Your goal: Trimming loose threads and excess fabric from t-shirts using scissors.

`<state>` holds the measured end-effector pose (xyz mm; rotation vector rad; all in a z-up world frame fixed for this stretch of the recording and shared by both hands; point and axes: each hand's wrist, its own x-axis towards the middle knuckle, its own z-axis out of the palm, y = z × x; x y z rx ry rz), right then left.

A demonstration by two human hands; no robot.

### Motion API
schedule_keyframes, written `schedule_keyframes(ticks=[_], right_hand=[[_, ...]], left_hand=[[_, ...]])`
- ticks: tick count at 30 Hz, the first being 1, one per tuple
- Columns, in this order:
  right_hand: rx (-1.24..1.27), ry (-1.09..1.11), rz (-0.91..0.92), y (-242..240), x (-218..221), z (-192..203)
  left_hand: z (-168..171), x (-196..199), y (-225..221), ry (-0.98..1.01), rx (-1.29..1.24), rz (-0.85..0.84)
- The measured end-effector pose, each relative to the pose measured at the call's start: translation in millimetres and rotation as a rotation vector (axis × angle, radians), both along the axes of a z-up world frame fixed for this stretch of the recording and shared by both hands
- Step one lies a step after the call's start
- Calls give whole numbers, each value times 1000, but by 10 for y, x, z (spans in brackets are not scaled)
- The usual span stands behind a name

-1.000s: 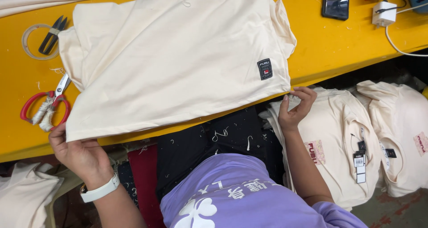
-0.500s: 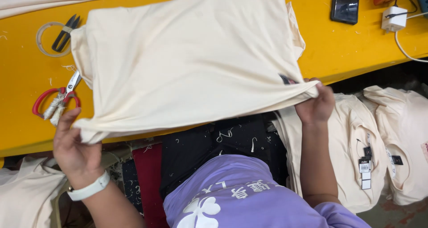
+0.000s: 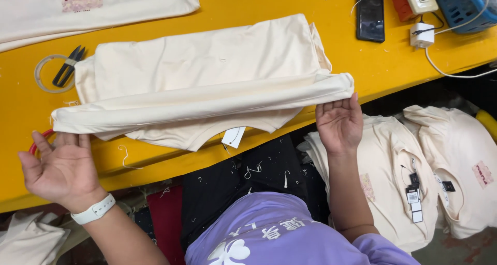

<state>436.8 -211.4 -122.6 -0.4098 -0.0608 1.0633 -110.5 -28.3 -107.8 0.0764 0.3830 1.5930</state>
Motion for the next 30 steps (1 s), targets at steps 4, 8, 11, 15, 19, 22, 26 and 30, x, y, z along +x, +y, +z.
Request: schedule_keyframes(ticks=[4,8,11,15,19,22,26,30], right_hand=[[-13,-42,-74,36,-155,175],[-36,-89,-118,31,-233,263],[-60,-122,-160,32,-264,291],[-34,-115,-115,2,-231,295],[27,-88,-6,-26,-85,241],[55,-98,-16,-32,42,188],[109,-117,31,2,156,270],[120,-138,5,35,422,229]], left_hand=[[-32,15,8,90,50,-54],[-19,29,7,126,59,-68],[-14,41,7,43,24,-25],[-26,40,-6,24,27,-14],[-71,25,-32,61,85,-32],[-125,36,-84,5,129,-32],[-173,112,-135,54,238,-76],[-119,277,-241,38,296,-83]])
